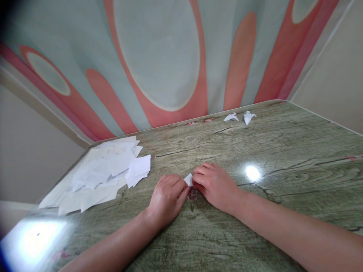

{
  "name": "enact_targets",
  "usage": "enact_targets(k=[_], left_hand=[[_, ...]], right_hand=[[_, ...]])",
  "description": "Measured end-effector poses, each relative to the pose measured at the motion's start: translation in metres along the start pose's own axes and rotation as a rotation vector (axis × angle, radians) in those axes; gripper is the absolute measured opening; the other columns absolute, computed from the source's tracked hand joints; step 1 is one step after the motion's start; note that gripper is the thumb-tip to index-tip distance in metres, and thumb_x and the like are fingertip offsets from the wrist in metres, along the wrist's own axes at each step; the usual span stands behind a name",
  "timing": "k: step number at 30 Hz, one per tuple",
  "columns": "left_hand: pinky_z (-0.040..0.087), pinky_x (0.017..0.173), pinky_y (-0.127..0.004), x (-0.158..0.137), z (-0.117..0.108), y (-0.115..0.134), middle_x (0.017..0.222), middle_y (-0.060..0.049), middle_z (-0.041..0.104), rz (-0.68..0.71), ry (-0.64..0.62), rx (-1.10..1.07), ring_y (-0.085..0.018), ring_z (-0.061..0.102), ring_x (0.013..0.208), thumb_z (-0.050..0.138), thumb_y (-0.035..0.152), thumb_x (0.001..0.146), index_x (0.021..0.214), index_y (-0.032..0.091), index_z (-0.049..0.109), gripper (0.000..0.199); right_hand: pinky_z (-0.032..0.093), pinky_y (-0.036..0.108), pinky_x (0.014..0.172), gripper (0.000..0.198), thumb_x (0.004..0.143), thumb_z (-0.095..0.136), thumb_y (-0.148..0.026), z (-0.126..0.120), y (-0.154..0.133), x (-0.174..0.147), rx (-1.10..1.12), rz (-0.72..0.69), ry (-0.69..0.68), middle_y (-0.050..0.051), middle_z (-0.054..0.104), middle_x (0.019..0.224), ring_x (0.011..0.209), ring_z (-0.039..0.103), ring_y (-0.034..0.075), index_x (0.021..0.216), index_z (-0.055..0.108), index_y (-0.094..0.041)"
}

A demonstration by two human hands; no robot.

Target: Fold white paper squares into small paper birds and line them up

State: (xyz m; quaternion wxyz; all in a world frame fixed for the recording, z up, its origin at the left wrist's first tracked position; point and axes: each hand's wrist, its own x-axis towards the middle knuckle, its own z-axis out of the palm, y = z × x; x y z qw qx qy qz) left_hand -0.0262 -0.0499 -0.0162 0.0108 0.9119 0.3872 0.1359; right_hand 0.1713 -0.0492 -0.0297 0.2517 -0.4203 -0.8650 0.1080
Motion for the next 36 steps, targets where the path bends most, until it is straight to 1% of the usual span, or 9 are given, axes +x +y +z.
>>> enact_targets(k=[3, 7, 11, 14, 21, 29, 36], left_hand=[[0.040, 0.072, -0.032, 0.0004, -0.0003, -0.0022, 0.081, -0.005, 0.061, -0.075, -0.004, -0.106, -0.019, 0.055, 0.080, 0.052, 0.024, 0.089, 0.075, 0.018, 0.057, 0.016], [0.041, 0.075, -0.032, 0.0015, 0.0012, -0.0043, 0.080, -0.004, 0.060, -0.157, 0.025, -0.210, -0.019, 0.055, 0.082, 0.059, 0.025, 0.085, 0.074, 0.018, 0.059, 0.012], [0.042, 0.078, -0.033, 0.0019, 0.0025, -0.0054, 0.082, -0.004, 0.060, -0.183, 0.041, -0.260, -0.020, 0.055, 0.085, 0.059, 0.022, 0.084, 0.076, 0.018, 0.062, 0.009], [0.042, 0.081, -0.034, 0.0024, 0.0022, -0.0058, 0.085, -0.005, 0.061, -0.183, 0.049, -0.287, -0.020, 0.055, 0.088, 0.058, 0.021, 0.085, 0.076, 0.018, 0.062, 0.010], [0.041, 0.082, -0.035, 0.0040, 0.0014, -0.0051, 0.089, -0.005, 0.061, -0.194, 0.039, -0.254, -0.020, 0.053, 0.090, 0.055, 0.022, 0.087, 0.077, 0.018, 0.061, 0.012], [0.039, 0.081, -0.035, 0.0055, 0.0008, -0.0032, 0.091, -0.004, 0.057, -0.227, -0.004, -0.191, -0.021, 0.050, 0.092, 0.053, 0.023, 0.088, 0.077, 0.018, 0.058, 0.014], [0.038, 0.082, -0.035, 0.0066, 0.0012, -0.0041, 0.089, -0.004, 0.056, -0.259, -0.029, -0.168, -0.021, 0.049, 0.092, 0.052, 0.027, 0.089, 0.076, 0.019, 0.058, 0.016]], right_hand=[[0.040, 0.034, 0.077, 0.013, 0.087, 0.057, -0.017, 0.0019, 0.0004, 0.0011, 0.017, 0.037, 0.004, 0.003, 0.063, 0.086, 0.088, 0.053, 0.019, 0.075, 0.063, -0.019], [0.039, 0.033, 0.077, 0.011, 0.084, 0.061, -0.016, 0.0019, 0.0015, 0.0020, 0.034, 0.080, 0.015, 0.002, 0.062, 0.087, 0.088, 0.053, 0.018, 0.073, 0.064, -0.020], [0.039, 0.033, 0.078, 0.012, 0.084, 0.061, -0.014, 0.0018, 0.0016, 0.0022, 0.039, 0.115, 0.011, 0.002, 0.062, 0.088, 0.089, 0.052, 0.018, 0.074, 0.064, -0.020], [0.038, 0.034, 0.079, 0.013, 0.086, 0.059, -0.017, 0.0019, 0.0008, 0.0024, 0.045, 0.133, 0.007, 0.002, 0.061, 0.090, 0.090, 0.052, 0.018, 0.075, 0.065, -0.020], [0.038, 0.034, 0.080, 0.013, 0.086, 0.059, -0.017, 0.0006, -0.0014, 0.0037, 0.043, 0.163, 0.004, 0.003, 0.061, 0.091, 0.090, 0.052, 0.018, 0.075, 0.065, -0.019], [0.038, 0.034, 0.081, 0.013, 0.085, 0.058, -0.015, 0.0019, -0.0032, 0.0050, 0.036, 0.192, -0.004, 0.003, 0.061, 0.091, 0.091, 0.051, 0.018, 0.075, 0.065, -0.019], [0.038, 0.034, 0.081, 0.009, 0.081, 0.064, -0.018, 0.0021, -0.0036, 0.0077, 0.032, 0.248, -0.014, 0.002, 0.060, 0.090, 0.091, 0.051, 0.018, 0.072, 0.065, -0.019]])
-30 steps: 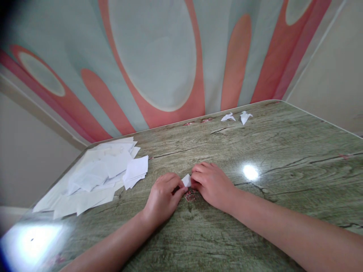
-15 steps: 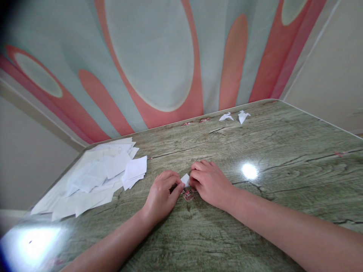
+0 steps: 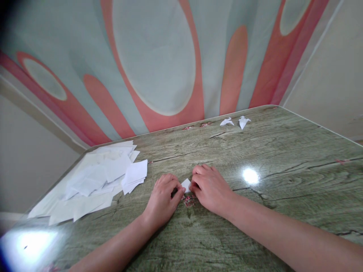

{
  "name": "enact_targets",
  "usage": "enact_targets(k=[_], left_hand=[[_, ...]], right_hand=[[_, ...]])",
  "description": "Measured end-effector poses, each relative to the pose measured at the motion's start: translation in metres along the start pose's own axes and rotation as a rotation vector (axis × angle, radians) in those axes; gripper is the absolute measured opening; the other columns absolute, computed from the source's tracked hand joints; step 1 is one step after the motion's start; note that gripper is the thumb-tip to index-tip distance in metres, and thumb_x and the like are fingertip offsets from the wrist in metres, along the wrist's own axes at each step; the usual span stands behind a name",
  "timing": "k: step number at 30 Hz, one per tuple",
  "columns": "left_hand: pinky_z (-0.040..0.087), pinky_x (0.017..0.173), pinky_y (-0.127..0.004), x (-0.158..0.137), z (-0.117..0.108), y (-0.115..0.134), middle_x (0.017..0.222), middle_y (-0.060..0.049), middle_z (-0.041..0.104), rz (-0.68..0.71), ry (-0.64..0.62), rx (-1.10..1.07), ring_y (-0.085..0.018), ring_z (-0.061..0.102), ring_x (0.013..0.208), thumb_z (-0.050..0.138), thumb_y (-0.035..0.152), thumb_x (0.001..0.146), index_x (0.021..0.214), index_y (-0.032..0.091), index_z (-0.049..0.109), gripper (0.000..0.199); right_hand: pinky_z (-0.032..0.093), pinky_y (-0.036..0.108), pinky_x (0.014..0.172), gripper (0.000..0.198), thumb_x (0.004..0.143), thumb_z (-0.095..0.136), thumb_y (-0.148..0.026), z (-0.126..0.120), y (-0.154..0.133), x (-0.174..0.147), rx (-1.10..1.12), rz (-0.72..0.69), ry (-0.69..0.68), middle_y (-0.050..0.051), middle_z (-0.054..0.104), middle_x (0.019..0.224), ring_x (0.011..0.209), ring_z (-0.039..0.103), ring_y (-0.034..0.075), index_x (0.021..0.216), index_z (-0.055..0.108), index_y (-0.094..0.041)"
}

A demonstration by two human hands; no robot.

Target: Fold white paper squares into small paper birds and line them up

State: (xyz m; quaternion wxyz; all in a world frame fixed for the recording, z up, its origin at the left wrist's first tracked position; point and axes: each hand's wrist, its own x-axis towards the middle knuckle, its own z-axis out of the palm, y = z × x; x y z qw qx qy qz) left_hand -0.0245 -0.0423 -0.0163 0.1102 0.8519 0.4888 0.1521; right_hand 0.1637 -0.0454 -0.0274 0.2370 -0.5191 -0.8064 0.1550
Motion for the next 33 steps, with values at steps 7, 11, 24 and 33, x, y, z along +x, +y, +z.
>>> enact_targets(k=[7, 11, 24, 33], left_hand=[[0.037, 0.079, -0.034, 0.000, 0.001, 0.000, 0.086, -0.003, 0.057, -0.034, -0.007, -0.008, -0.021, 0.049, 0.090, 0.053, 0.029, 0.088, 0.075, 0.019, 0.057, 0.017], [0.036, 0.078, -0.034, 0.000, 0.003, -0.001, 0.086, -0.002, 0.057, -0.044, 0.001, -0.014, -0.021, 0.049, 0.089, 0.055, 0.029, 0.087, 0.075, 0.019, 0.057, 0.016], [0.036, 0.078, -0.033, -0.001, 0.006, -0.002, 0.085, -0.002, 0.056, -0.050, 0.028, -0.010, -0.021, 0.049, 0.088, 0.058, 0.027, 0.084, 0.076, 0.019, 0.055, 0.012], [0.036, 0.077, -0.033, -0.003, 0.005, -0.003, 0.086, -0.002, 0.055, -0.047, 0.026, -0.005, -0.020, 0.048, 0.088, 0.055, 0.024, 0.085, 0.077, 0.020, 0.053, 0.009]], right_hand=[[0.037, 0.034, 0.079, 0.009, 0.079, 0.067, -0.021, 0.002, 0.004, 0.001, -0.017, 0.028, -0.008, 0.002, 0.061, 0.090, 0.092, 0.052, 0.019, 0.070, 0.065, -0.020], [0.037, 0.034, 0.078, 0.010, 0.078, 0.067, -0.020, 0.002, 0.005, 0.002, 0.004, 0.041, -0.009, 0.001, 0.061, 0.089, 0.090, 0.052, 0.019, 0.069, 0.065, -0.020], [0.038, 0.031, 0.080, 0.013, 0.081, 0.061, -0.010, 0.000, 0.015, -0.001, 0.127, -0.035, 0.042, 0.001, 0.062, 0.089, 0.088, 0.052, 0.017, 0.081, 0.068, -0.021], [0.035, 0.036, 0.080, 0.020, 0.090, 0.050, -0.014, -0.004, -0.013, -0.016, -0.166, -0.263, -0.076, 0.004, 0.063, 0.083, 0.088, 0.049, 0.020, 0.091, 0.070, -0.021]])
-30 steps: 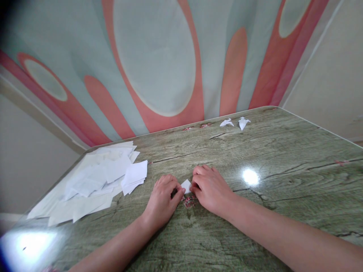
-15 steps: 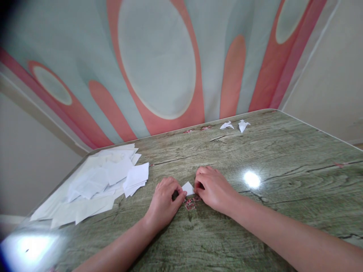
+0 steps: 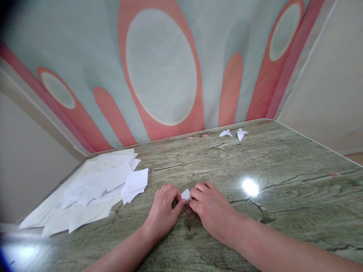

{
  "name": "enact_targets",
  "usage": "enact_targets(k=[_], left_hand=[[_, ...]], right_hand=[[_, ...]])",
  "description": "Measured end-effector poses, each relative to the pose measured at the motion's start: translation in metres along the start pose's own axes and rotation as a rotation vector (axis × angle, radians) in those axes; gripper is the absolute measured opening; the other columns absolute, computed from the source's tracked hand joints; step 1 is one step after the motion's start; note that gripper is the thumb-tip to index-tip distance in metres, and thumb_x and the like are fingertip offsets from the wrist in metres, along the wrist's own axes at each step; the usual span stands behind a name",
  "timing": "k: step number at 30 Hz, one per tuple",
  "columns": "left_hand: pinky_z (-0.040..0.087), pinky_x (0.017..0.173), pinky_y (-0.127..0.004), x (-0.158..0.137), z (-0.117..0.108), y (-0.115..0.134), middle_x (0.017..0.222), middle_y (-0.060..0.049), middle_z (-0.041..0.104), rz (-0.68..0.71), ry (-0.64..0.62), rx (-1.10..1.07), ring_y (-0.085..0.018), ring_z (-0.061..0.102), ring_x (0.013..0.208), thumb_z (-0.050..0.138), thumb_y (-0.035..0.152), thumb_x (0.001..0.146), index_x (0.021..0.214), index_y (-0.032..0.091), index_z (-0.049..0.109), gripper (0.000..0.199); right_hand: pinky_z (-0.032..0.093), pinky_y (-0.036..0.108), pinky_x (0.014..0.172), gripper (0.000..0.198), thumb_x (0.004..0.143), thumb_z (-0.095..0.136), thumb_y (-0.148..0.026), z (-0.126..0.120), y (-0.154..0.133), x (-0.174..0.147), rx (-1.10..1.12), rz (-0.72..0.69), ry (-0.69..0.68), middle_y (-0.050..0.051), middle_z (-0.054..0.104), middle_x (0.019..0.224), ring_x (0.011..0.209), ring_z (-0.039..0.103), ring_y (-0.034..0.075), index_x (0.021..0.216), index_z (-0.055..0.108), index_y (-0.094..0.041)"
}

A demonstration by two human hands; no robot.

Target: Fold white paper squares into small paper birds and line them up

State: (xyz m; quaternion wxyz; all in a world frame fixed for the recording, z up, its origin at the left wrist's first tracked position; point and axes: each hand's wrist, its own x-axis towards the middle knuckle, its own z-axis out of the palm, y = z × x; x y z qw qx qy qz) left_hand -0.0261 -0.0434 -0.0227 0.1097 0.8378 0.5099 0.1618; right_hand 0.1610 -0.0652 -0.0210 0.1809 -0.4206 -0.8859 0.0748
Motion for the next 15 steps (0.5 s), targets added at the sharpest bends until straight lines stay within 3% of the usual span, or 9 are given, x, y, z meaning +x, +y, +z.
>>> enact_targets(k=[8, 15], left_hand=[[0.037, 0.079, -0.034, 0.001, -0.004, -0.002, 0.089, -0.002, 0.058, 0.000, -0.022, -0.082, -0.021, 0.049, 0.090, 0.057, 0.019, 0.083, 0.083, 0.020, 0.057, 0.001], [0.039, 0.082, -0.036, 0.000, -0.007, -0.003, 0.092, -0.003, 0.060, 0.030, -0.030, -0.156, -0.021, 0.052, 0.091, 0.059, 0.017, 0.081, 0.096, 0.021, 0.061, 0.016]], right_hand=[[0.033, 0.034, 0.073, 0.024, 0.089, 0.052, -0.017, -0.007, 0.007, 0.002, -0.012, 0.103, -0.075, 0.003, 0.062, 0.084, 0.088, 0.049, 0.020, 0.084, 0.073, -0.027], [0.033, 0.035, 0.068, 0.023, 0.084, 0.058, -0.016, -0.007, 0.014, -0.001, -0.018, 0.122, -0.029, 0.002, 0.063, 0.078, 0.084, 0.051, 0.020, 0.069, 0.072, -0.026]])
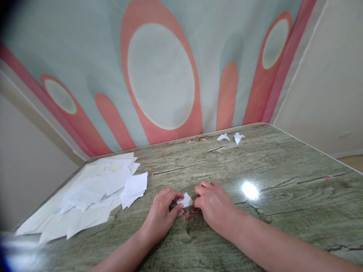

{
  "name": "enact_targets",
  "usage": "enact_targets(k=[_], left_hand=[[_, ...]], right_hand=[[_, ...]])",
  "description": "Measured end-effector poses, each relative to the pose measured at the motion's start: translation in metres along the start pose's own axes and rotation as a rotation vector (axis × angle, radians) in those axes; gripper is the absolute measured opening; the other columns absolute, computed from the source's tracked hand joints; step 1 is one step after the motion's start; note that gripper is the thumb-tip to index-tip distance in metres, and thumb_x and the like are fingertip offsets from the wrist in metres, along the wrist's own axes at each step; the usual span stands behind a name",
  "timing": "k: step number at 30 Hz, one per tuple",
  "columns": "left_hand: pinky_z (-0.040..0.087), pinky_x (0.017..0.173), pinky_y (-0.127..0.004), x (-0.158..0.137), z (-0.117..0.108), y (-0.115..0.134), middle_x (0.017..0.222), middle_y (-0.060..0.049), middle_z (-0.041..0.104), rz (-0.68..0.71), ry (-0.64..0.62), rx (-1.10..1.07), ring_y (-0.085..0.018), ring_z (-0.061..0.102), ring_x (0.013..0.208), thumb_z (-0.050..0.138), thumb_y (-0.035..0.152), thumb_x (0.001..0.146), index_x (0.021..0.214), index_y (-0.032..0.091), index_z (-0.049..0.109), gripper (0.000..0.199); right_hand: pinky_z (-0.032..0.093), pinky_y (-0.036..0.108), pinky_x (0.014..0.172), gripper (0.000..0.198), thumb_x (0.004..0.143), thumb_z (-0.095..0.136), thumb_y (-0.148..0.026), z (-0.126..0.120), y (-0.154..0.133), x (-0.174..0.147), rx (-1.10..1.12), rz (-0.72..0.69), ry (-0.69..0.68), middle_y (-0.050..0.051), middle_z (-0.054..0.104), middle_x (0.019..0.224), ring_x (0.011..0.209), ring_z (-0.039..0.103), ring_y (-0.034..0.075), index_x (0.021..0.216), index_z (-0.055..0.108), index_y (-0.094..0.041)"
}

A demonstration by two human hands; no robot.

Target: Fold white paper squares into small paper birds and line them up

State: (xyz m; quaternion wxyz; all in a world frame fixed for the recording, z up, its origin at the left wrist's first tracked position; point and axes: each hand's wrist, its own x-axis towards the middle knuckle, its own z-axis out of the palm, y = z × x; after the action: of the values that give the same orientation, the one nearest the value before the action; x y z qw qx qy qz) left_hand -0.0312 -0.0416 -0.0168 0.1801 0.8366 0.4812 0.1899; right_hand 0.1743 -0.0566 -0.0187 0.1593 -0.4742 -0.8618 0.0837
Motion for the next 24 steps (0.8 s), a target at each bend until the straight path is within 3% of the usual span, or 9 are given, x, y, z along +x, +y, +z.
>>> enact_targets(k=[3, 8, 17, 20, 24], left_hand=[[0.041, 0.083, -0.037, 0.000, 0.000, -0.001, 0.095, -0.004, 0.062, -0.002, 0.022, -0.015, -0.022, 0.053, 0.093, 0.060, 0.015, 0.080, 0.106, 0.022, 0.062, 0.027], [0.042, 0.084, -0.033, 0.003, -0.003, -0.009, 0.098, -0.004, 0.065, 0.087, -0.004, -0.041, -0.020, 0.057, 0.095, 0.055, 0.012, 0.084, 0.098, 0.024, 0.069, 0.023], [0.044, 0.079, -0.031, 0.006, -0.003, -0.020, 0.088, -0.007, 0.065, 0.258, -0.021, 0.023, -0.019, 0.058, 0.087, 0.051, 0.008, 0.083, 0.088, 0.018, 0.067, 0.019], [0.045, 0.080, -0.031, 0.001, -0.005, -0.016, 0.089, -0.007, 0.065, 0.303, -0.099, 0.090, -0.020, 0.059, 0.088, 0.050, 0.006, 0.082, 0.092, 0.018, 0.065, 0.022], [0.046, 0.087, -0.037, -0.008, -0.009, 0.000, 0.096, -0.009, 0.064, 0.262, -0.140, 0.215, -0.023, 0.058, 0.094, 0.045, 0.012, 0.088, 0.098, 0.018, 0.062, 0.020]], right_hand=[[0.036, 0.034, 0.071, 0.025, 0.083, 0.056, -0.011, 0.003, 0.009, 0.001, 0.059, -0.016, 0.058, 0.001, 0.064, 0.079, 0.083, 0.053, 0.019, 0.071, 0.072, -0.025], [0.042, 0.033, 0.081, 0.029, 0.086, 0.049, -0.006, 0.013, 0.028, 0.006, 0.219, 0.024, 0.233, 0.003, 0.067, 0.095, 0.091, 0.056, 0.018, 0.099, 0.069, -0.021], [0.041, 0.035, 0.081, 0.015, 0.085, 0.060, -0.016, 0.019, 0.018, 0.005, 0.263, -0.054, 0.139, 0.003, 0.064, 0.091, 0.090, 0.055, 0.019, 0.091, 0.071, -0.023], [0.041, 0.034, 0.079, 0.015, 0.083, 0.061, -0.015, 0.020, 0.015, 0.005, 0.297, -0.037, 0.132, 0.003, 0.064, 0.090, 0.089, 0.055, 0.019, 0.091, 0.071, -0.024], [0.041, 0.034, 0.080, 0.015, 0.082, 0.062, -0.014, 0.019, 0.010, 0.005, 0.343, 0.008, 0.110, 0.002, 0.064, 0.089, 0.088, 0.056, 0.018, 0.088, 0.071, -0.024]])
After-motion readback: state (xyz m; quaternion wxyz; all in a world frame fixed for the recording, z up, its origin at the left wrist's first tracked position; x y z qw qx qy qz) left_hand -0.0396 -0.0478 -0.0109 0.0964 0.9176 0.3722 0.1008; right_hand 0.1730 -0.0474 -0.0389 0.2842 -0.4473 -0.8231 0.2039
